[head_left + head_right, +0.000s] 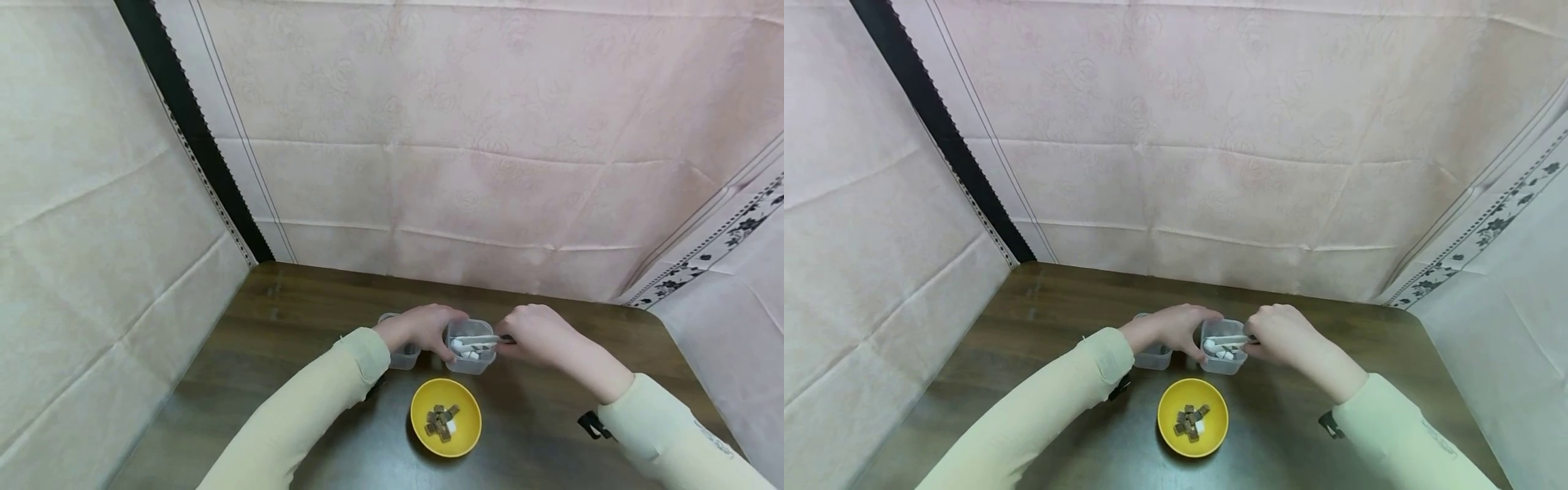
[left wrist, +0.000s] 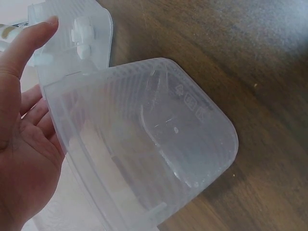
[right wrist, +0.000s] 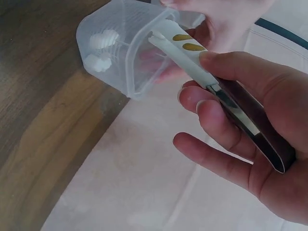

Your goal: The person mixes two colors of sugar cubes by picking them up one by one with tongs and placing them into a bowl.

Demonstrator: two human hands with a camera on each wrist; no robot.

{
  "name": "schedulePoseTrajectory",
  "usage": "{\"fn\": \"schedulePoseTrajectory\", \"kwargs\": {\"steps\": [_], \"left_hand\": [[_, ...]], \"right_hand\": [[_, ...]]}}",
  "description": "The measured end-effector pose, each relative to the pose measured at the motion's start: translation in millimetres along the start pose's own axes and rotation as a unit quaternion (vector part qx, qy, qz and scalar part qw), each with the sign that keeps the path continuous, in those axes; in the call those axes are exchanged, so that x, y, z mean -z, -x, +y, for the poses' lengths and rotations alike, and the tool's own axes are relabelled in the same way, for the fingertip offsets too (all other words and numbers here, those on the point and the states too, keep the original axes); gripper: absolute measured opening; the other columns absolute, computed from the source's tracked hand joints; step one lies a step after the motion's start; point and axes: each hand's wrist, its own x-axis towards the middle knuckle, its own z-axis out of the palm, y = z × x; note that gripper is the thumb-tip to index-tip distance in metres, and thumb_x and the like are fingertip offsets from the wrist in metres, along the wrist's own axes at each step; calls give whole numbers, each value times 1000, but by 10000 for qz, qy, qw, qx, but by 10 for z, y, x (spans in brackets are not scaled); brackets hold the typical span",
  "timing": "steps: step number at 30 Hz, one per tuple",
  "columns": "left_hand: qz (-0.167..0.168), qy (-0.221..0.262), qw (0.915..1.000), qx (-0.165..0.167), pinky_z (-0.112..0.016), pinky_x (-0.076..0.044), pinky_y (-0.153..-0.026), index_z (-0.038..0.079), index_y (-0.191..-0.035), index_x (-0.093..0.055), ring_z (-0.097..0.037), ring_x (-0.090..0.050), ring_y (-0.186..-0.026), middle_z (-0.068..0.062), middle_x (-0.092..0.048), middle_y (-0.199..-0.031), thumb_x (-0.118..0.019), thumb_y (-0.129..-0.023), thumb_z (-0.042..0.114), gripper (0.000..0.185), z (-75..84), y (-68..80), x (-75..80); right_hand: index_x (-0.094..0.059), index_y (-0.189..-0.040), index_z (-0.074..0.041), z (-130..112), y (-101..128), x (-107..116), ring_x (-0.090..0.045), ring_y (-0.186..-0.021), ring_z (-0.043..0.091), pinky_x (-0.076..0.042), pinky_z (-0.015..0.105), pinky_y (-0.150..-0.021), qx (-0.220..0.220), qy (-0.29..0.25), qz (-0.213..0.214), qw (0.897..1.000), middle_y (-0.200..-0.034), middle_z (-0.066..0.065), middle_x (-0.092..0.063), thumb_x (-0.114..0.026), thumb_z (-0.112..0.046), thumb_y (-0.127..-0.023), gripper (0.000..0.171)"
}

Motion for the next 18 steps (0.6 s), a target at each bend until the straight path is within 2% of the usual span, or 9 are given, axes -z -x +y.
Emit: {"fn": "schedulePoseTrajectory", "kwargs": {"steps": [7, 13, 18], "left_hand": [[30, -52, 10000, -23, -36, -48, -117, 15, -157, -54, -17, -59, -131, -1, -61, -153, -93, -84, 34, 85, -5, 12, -13], [13, -75, 10000, -25, -36, -46, -119, 16, -158, -52, -17, -56, -137, 0, -58, -156, -92, -85, 35, 85, -13, 14, -21], [16, -87, 10000, -10, -36, -46, -120, 16, -159, -52, -18, -55, -139, 0, -57, -157, -92, -86, 36, 85, -10, 21, -13]], "right_hand": [[-55, -66, -28, -14, 145, 130, -30, -56, -2, -26, 22, -49, 205, -72, 190, 9996, -60, -21, -36, -86, -18, -86, 37], [-45, -63, -29, -61, 264, 234, -27, -57, -3, -23, 22, -49, 310, 24, 443, 9985, -61, -22, -31, -83, -17, -84, 46], [-44, -63, -30, -114, 333, 301, -28, -57, -4, -23, 21, -49, 364, 6, 530, 9979, -63, -23, -30, -85, -18, -83, 47]]}}
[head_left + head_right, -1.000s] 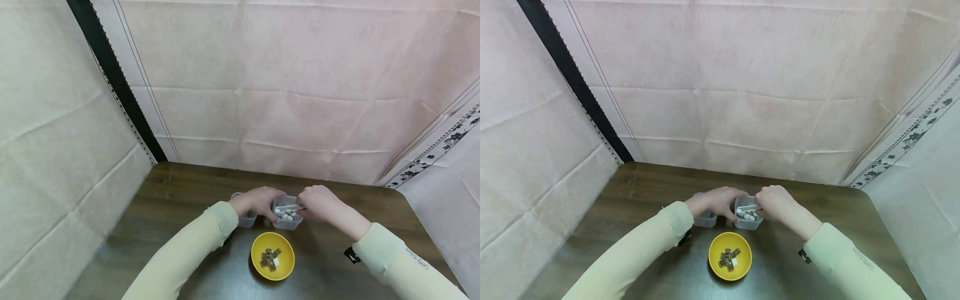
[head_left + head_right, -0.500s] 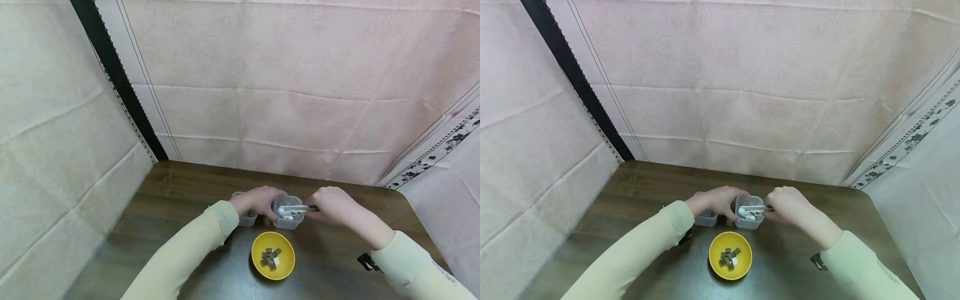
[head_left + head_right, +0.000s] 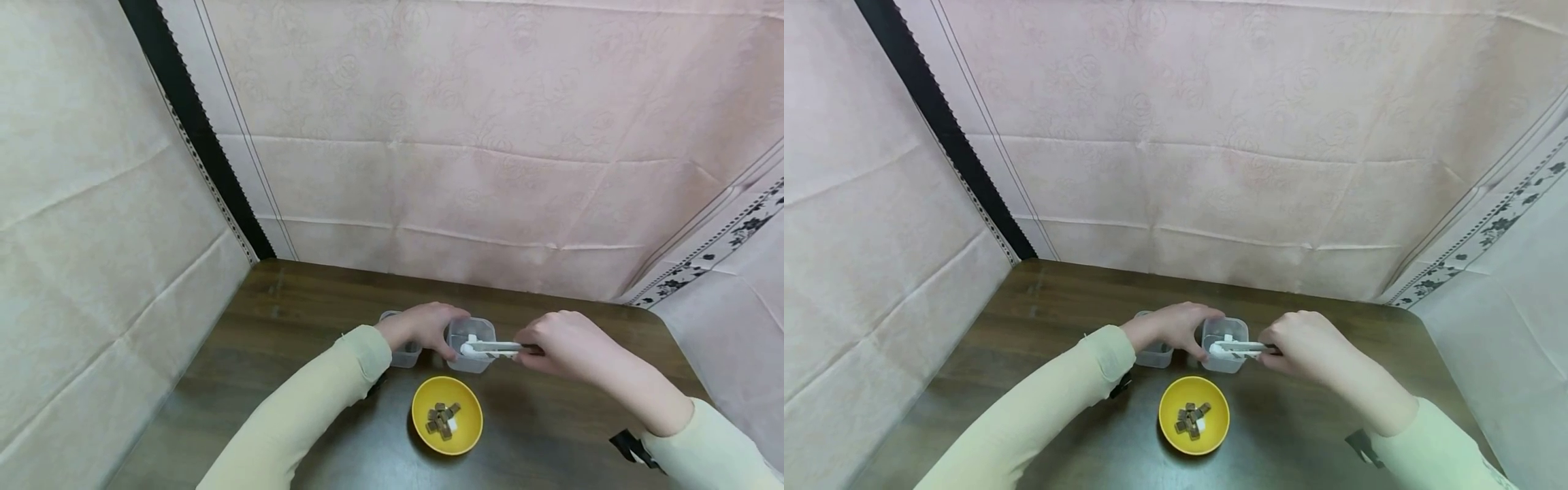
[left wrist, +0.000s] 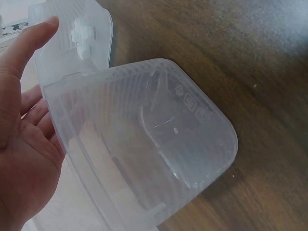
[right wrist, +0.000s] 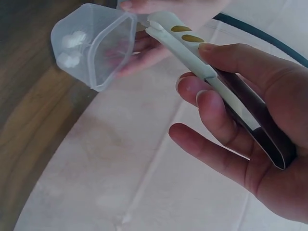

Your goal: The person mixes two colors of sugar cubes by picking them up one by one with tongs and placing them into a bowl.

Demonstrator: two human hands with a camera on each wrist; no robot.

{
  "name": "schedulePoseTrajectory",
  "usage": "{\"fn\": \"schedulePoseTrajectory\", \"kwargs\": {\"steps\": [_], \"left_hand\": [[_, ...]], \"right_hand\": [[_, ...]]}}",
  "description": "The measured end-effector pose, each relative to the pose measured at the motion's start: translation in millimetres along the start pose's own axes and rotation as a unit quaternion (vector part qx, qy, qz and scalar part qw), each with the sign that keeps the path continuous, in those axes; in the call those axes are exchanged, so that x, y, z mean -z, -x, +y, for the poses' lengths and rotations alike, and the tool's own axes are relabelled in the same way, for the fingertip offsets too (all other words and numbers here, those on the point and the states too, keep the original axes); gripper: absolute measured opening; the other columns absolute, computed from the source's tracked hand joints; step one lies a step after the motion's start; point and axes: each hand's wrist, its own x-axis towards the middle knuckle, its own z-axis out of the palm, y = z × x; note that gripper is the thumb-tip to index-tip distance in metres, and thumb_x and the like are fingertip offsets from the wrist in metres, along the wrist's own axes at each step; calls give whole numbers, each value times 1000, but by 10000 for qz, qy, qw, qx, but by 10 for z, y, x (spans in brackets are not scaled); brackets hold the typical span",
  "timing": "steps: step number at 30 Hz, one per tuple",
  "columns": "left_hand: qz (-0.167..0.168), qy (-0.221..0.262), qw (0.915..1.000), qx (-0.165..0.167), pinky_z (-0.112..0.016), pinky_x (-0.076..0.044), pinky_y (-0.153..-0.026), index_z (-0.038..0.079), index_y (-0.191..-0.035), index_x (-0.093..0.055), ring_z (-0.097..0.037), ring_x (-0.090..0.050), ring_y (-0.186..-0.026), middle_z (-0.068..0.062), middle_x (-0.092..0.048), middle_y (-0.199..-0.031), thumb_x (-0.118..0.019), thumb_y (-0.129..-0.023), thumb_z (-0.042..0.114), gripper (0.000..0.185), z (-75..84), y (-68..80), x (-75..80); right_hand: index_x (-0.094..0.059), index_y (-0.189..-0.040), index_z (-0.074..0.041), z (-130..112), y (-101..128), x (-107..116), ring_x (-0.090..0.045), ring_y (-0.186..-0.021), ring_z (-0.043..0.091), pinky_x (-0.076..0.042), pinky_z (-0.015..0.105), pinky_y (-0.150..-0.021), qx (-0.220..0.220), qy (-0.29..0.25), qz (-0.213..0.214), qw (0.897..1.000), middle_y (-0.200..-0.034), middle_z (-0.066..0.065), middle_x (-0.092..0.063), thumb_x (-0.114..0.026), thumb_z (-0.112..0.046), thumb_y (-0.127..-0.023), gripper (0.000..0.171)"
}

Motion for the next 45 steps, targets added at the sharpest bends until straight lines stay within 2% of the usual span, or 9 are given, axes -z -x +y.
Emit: {"fn": "schedulePoseTrajectory", "kwargs": {"steps": [5, 13, 20, 24, 29, 36, 40, 45], "left_hand": [[-15, 28, 10000, 65, -37, -45, -120, 16, -158, -52, -19, -54, -140, 0, -57, -157, -92, -86, 36, 85, 17, 15, 20], [-9, 30, 10000, 71, -37, -46, -119, 16, -158, -53, -18, -55, -137, 0, -59, -155, -92, -85, 37, 85, 10, -2, 9], [-25, -6, 10000, -9, -37, -47, -118, 16, -158, -52, -18, -56, -136, -2, -59, -155, -92, -86, 36, 86, 5, 1, 16], [-34, -26, 10000, -27, -37, -46, -119, 16, -159, -52, -19, -55, -139, -2, -58, -156, -92, -86, 36, 85, -2, -4, 12], [-37, -46, 10000, -21, -37, -45, -120, 16, -159, -51, -19, -54, -141, -1, -58, -157, -91, -86, 36, 85, -6, -22, -1], [-19, -33, 10000, 44, -37, -46, -119, 16, -159, -52, -18, -56, -138, -1, -59, -155, -92, -85, 37, 86, 7, -27, 2], [-20, -14, 10000, 96, -36, -47, -118, 16, -158, -52, -17, -56, -137, -1, -59, -154, -93, -85, 37, 86, 8, -28, 2], [-44, 45, 9999, 138, -37, -48, -118, 17, -158, -52, -17, -57, -135, -1, -59, -155, -93, -85, 37, 86, 2, -31, -4]], "right_hand": [[-45, -64, -30, -73, 59, 76, -28, -59, -5, -23, 20, -50, 53, -74, -62, 9999, -64, -24, -31, -86, -19, -84, 47], [-46, -65, -30, -203, 131, 115, -26, -60, -7, -23, 18, -50, 388, -123, 20, 9992, -65, -25, -30, -88, -14, -78, 47], [-47, -63, -30, -350, 137, 93, -27, -58, -5, -25, 19, -49, 392, -146, -355, 9985, -63, -24, -31, -90, -19, -79, 47], [-47, -60, -30, -420, 115, 65, -26, -57, -3, -25, 21, -49, 391, -18, -563, 9976, -60, -23, -31, -90, -22, -78, 47], [-53, -59, -30, -496, 67, 18, -30, -54, 1, -30, 25, -48, 395, 231, -824, 9956, -57, -21, -37, -91, -26, -76, 43], [-60, -60, -26, -595, -20, -35, -44, -51, 8, -40, 31, -47, 435, 776, -1054, 9904, -56, -13, -50, -94, -33, -74, 37], [-64, -62, -23, -676, -77, -81, -46, -50, 10, -41, 30, -46, 413, 963, -1239, 9867, -56, -11, -53, -96, -34, -72, 35], [-63, -62, -22, -774, -143, -131, -46, -50, 10, -42, 28, -46, 385, 1245, -1418, 9813, -56, -10, -52, -97, -33, -72, 37]]}}
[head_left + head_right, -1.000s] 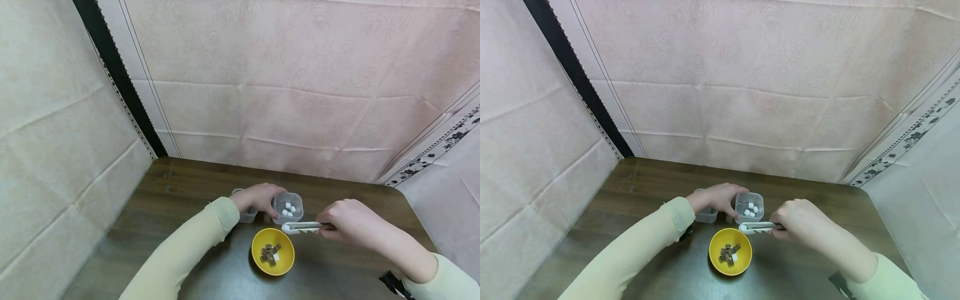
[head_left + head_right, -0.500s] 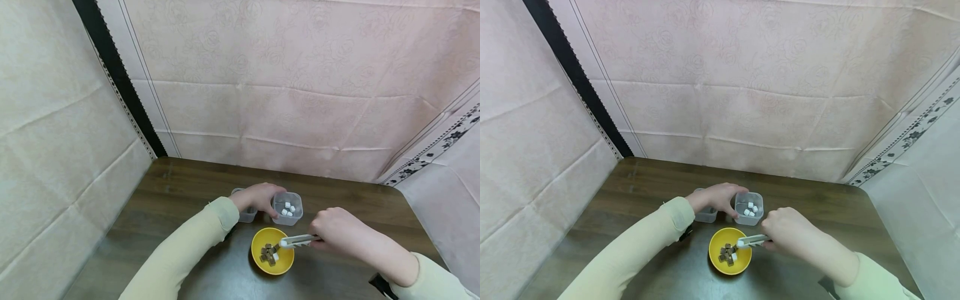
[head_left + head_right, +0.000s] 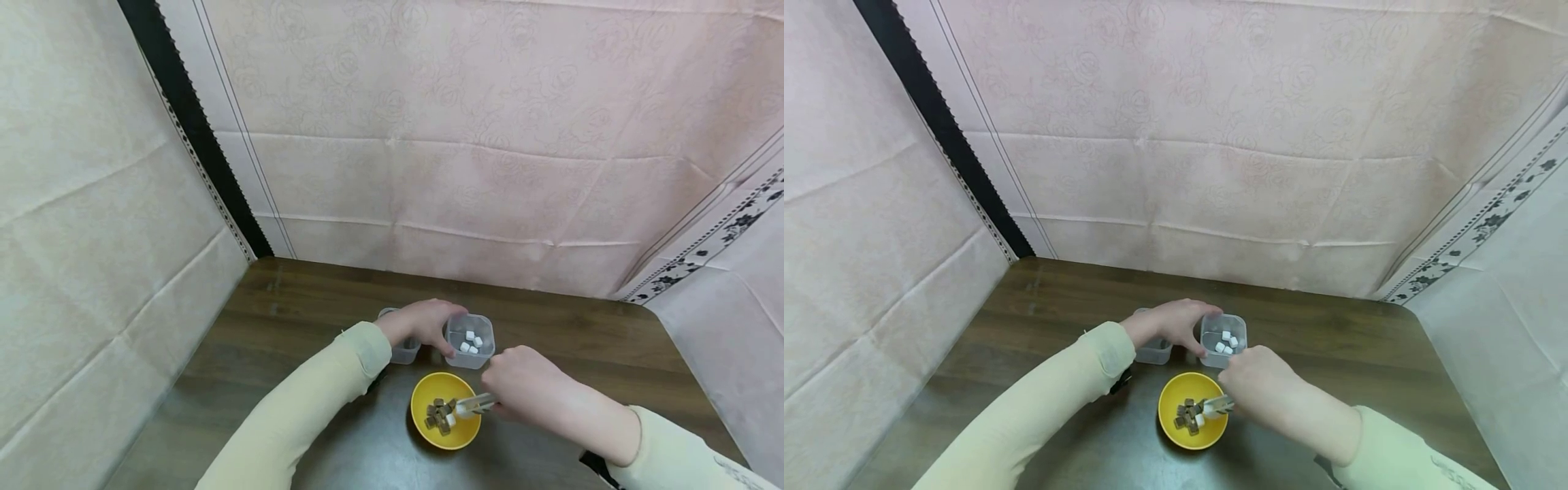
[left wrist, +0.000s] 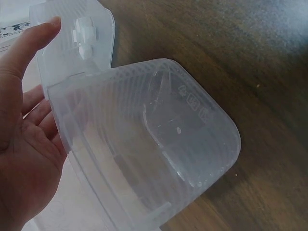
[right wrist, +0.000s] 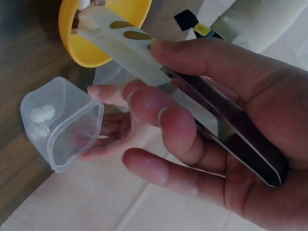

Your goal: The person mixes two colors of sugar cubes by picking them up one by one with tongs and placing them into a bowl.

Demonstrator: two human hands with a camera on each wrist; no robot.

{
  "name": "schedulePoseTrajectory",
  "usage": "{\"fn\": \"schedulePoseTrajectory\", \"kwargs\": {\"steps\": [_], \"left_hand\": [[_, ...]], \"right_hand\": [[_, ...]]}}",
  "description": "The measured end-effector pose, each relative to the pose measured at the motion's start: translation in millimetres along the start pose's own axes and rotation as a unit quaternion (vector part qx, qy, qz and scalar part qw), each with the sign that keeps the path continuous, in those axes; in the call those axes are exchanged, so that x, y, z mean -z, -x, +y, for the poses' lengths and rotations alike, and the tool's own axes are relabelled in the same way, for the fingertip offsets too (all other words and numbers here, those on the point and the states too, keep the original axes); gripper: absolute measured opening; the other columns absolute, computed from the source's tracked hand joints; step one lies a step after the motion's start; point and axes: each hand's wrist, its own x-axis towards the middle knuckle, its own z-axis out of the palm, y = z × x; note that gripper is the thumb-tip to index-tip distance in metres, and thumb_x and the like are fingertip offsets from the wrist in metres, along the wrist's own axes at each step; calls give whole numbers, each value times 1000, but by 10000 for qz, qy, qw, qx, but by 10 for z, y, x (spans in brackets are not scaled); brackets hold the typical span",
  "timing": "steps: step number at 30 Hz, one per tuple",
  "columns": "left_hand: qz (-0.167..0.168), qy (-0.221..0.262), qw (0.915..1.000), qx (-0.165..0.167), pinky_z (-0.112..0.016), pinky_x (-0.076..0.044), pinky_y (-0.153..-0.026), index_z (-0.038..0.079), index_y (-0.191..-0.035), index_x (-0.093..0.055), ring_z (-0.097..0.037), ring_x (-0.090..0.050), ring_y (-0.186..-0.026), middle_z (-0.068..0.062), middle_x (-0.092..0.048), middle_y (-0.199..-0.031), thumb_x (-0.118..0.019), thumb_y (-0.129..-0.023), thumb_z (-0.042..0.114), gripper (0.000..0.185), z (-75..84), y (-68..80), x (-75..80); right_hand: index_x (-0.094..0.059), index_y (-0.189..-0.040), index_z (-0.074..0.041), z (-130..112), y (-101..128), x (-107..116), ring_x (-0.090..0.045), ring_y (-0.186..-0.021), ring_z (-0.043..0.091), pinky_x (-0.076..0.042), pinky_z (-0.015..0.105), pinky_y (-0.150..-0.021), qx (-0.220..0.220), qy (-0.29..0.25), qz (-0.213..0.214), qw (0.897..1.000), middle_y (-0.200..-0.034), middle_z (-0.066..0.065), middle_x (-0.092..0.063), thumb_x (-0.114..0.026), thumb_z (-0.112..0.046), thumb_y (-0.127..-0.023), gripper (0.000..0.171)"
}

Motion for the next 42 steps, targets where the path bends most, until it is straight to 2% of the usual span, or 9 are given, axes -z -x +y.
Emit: {"fn": "schedulePoseTrajectory", "kwargs": {"steps": [4, 10, 17, 20, 25, 29, 35, 42], "left_hand": [[4, 7, 10000, -2, -37, -49, -117, 17, -158, -52, -17, -58, -133, -1, -60, -154, -93, -85, 37, 86, 2, 3, 2], [0, -10, 10000, 3, -38, -47, -118, 17, -158, -52, -18, -57, -135, -1, -59, -155, -92, -85, 37, 86, 10, 13, 8], [-1, -7, 10000, 71, -40, -47, -119, 18, -159, -52, -19, -56, -137, -1, -58, -156, -92, -85, 37, 86, 27, 28, 11], [1, 15, 10000, 94, -40, -47, -118, 18, -158, -52, -19, -56, -136, 0, -58, -155, -92, -85, 37, 86, 30, 30, 6], [8, 46, 10000, 80, -39, -48, -118, 18, -158, -53, -18, -57, -134, 0, -60, -154, -93, -85, 37, 85, 34, 27, 6], [26, 7, 10000, 45, -39, -48, -118, 18, -158, -53, -18, -57, -135, 0, -60, -153, -93, -85, 37, 85, 34, 24, 10], [57, -30, 10000, 38, -37, -47, -118, 18, -158, -53, -17, -56, -135, 1, -60, -154, -93, -85, 37, 86, 38, 33, 15], [30, 34, 9999, 123, -39, -46, -120, 20, -159, -52, -18, -54, -140, 2, -57, -158, -93, -84, 37, 87, 47, 53, 12]], "right_hand": [[-64, -62, -21, -58, -46, -8, -48, -50, 12, -44, 28, -46, -67, 257, -56, 9996, -56, -9, -53, -96, -32, -71, 36], [-64, -61, -19, -108, -85, -30, -47, -50, 12, -44, 28, -47, -240, 254, -230, 9991, -55, -7, -53, -95, -30, -72, 35], [-61, -59, -20, -111, -80, -84, -46, -49, 12, -43, 28, -45, -247, 306, -104, 9992, -55, -7, -52, -95, -31, -71, 38], [-61, -59, -21, -96, -63, -94, -45, -49, 11, -42, 28, -44, -260, 258, -57, 9993, -55, -8, -51, -97, -34, -71, 39], [-65, -62, -20, -19, -6, -62, -42, -49, 10, -42, 28, -46, -433, -198, -245, 9986, -54, -10, -47, -97, -38, -73, 39], [-61, -61, -22, 119, 84, -29, -42, -50, 9, -42, 32, -46, -515, -476, 47, 9975, -55, -12, -48, -94, -35, -73, 38], [-52, -60, -28, 340, 202, 7, -29, -54, 4, -31, 28, -46, -652, -920, 681, 9913, -57, -18, -34, -89, -25, -72, 39], [-48, -60, -28, 541, 258, 31, -32, -56, 4, -34, 29, -48, -999, -873, 787, 9880, -58, -18, -34, -90, -26, -75, 44]]}}
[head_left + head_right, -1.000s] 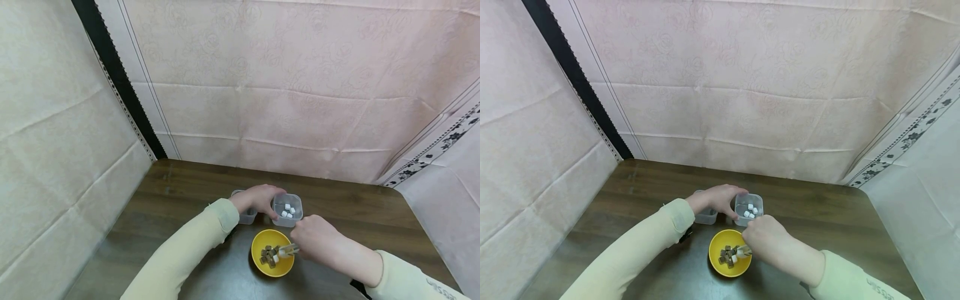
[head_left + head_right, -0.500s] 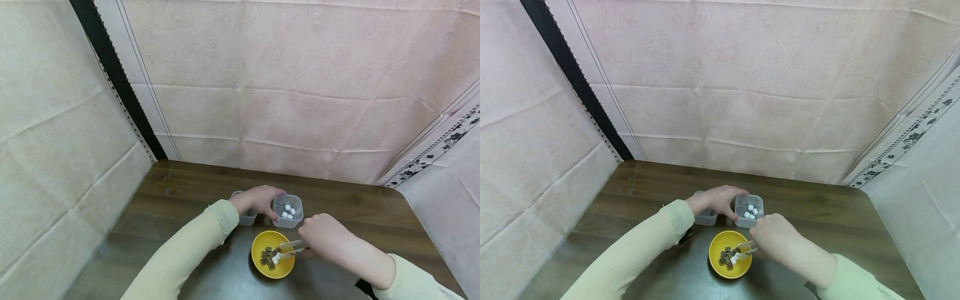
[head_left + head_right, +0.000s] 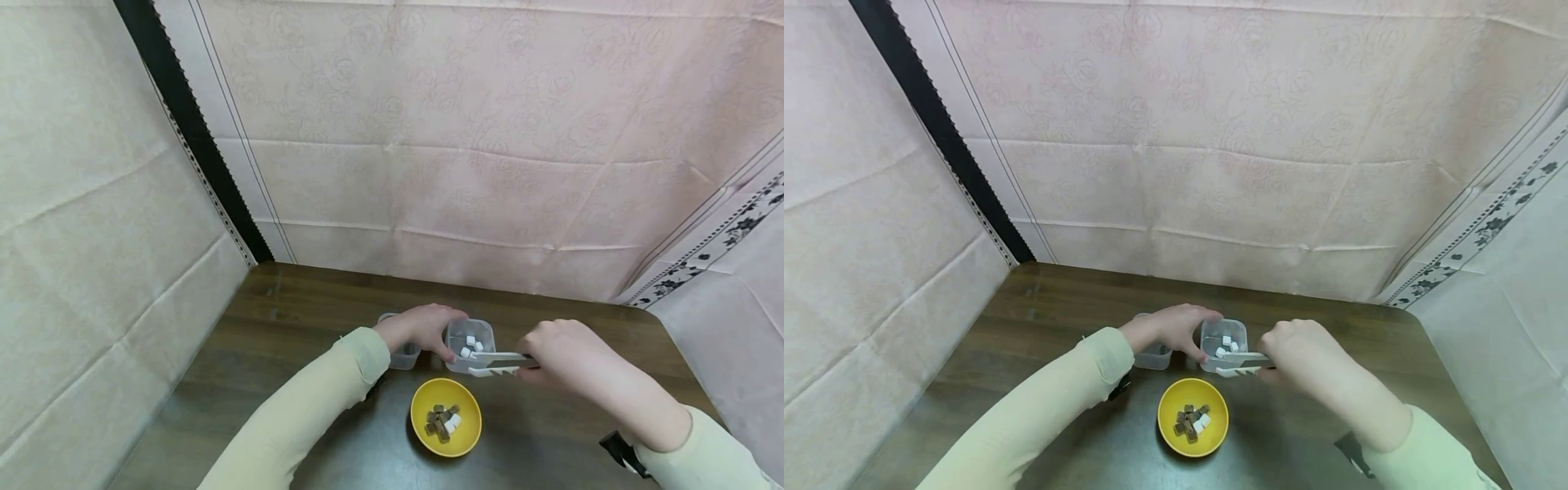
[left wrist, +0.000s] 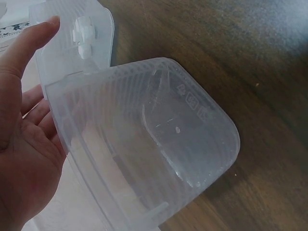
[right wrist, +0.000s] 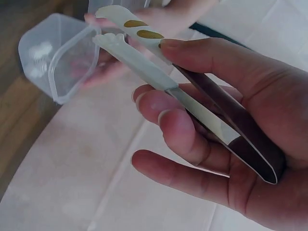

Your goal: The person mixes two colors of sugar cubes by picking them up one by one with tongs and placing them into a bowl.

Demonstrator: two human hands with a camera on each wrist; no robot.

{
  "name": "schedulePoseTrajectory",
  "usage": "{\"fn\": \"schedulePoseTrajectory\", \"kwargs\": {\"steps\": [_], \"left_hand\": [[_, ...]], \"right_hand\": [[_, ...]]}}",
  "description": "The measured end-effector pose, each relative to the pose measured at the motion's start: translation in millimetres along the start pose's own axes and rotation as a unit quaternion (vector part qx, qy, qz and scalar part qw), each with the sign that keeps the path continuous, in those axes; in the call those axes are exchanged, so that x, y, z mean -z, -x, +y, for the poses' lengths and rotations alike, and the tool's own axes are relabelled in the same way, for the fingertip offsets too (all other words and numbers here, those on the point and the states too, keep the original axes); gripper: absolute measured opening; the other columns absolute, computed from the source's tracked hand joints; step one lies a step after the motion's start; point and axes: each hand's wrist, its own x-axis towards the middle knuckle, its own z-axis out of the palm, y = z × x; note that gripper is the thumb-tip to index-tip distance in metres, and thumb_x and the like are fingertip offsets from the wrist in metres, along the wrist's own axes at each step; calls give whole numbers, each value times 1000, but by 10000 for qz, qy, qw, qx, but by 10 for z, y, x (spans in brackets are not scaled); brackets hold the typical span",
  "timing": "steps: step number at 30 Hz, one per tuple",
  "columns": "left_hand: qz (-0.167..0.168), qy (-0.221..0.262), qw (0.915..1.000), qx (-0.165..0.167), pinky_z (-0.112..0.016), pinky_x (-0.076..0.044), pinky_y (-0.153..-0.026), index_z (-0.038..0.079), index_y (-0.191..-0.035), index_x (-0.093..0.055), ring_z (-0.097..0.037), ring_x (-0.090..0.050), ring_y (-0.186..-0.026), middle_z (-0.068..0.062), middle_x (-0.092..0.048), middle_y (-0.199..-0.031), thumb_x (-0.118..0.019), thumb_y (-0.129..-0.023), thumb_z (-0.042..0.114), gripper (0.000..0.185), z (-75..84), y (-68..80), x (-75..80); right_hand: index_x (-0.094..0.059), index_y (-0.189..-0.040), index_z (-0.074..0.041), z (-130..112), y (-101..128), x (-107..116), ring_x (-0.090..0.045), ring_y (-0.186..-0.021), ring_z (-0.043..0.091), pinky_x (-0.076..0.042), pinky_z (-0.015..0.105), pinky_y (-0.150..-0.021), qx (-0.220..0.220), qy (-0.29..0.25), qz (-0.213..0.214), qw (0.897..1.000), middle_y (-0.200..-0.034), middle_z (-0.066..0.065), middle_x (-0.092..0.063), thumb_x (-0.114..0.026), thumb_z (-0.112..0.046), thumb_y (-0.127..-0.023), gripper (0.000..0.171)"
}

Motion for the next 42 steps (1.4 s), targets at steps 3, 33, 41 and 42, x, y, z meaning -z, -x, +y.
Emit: {"fn": "schedulePoseTrajectory", "kwargs": {"steps": [3, 33, 41, 42], "left_hand": [[-22, -19, 10000, -11, -39, -46, -120, 20, -159, -52, -19, -53, -142, 2, -56, -158, -93, -85, 37, 86, -3, -4, 0], [-19, 60, 9999, -121, -38, -49, -117, 19, -157, -54, -17, -58, -132, 1, -60, -154, -94, -84, 35, 85, 5, 18, 23], [-10, 106, 9998, -154, -36, -50, -116, 19, -157, -55, -16, -59, -129, 2, -61, -153, -94, -83, 36, 85, -27, 4, 19], [-13, 100, 9998, -157, -36, -50, -115, 19, -157, -55, -16, -59, -129, 2, -61, -152, -94, -84, 36, 85, -31, 0, 19]], "right_hand": [[-49, -60, -28, 76, -18, 4, -32, -56, 5, -32, 28, -47, -109, 9, 15, 9999, -58, -18, -35, -89, -24, -75, 44], [-61, -62, -23, 366, -495, -483, -37, -54, 8, -30, 25, -48, -495, -410, -760, 9950, -56, -12, -44, -87, -21, -81, 33], [-64, -64, -22, 378, -559, -549, -38, -52, 7, -30, 24, -48, -613, -689, -1059, 9901, -55, -11, -45, -85, -19, -84, 29], [-64, -65, -22, 376, -567, -551, -38, -52, 8, -31, 24, -48, -626, -703, -1087, 9896, -55, -11, -46, -86, -20, -84, 29]]}}
